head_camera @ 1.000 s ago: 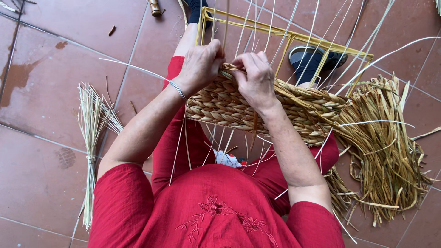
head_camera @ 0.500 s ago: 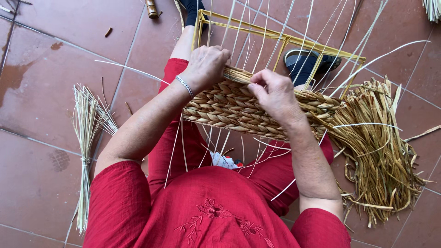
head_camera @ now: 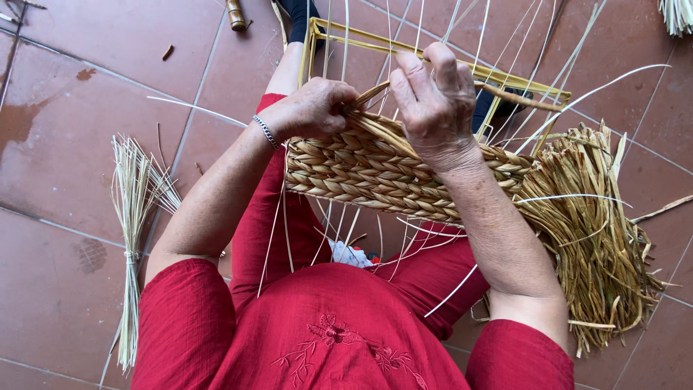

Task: The person sits on a tiled floor weaving dried palm leaves around a bamboo frame to form a basket panel. They interlace leaves over and under the warp strands, pull each leaf tight, and use scissors to trim excess material.

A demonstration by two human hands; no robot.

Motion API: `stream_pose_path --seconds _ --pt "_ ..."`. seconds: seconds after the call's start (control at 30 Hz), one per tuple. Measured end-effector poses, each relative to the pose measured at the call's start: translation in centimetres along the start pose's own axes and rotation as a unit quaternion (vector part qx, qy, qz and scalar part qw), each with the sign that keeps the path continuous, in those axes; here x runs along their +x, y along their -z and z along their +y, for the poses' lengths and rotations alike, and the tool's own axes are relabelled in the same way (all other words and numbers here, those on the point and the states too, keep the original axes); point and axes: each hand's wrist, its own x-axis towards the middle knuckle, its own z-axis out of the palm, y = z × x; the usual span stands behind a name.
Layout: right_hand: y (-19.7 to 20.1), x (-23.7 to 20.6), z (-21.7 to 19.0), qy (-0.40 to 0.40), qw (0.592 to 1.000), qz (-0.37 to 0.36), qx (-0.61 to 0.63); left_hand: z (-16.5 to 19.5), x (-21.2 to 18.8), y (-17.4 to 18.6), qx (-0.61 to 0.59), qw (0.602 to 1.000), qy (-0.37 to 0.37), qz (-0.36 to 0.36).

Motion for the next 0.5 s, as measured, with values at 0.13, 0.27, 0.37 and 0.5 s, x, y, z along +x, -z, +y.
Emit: stream_pose_path --seconds 0.13,0.27,0.37,0.5 --pt "-0.2 0.4 1.8 -0.208 0.881 -0.404 0.127 0.8 0.4 -1.3 0.061 0.997 0.036 0.024" --pt "-0.1 -0.5 4.7 -0.297 0.811 -0.432 0.26 0.8 0.4 -2.8 0.015 0.987 0.047 0.156" --pt "-1.2 -2.0 3.3 -0.28 0.826 -0.374 0.314 0.7 -0.6 -2.9 -0.034 0.978 0.082 0.186" --pt "-3.1 -3.5 0.2 -0.277 0.847 -0.26 0.373 1.0 -1.8 -2.8 0.067 0.973 -0.087 0.201"
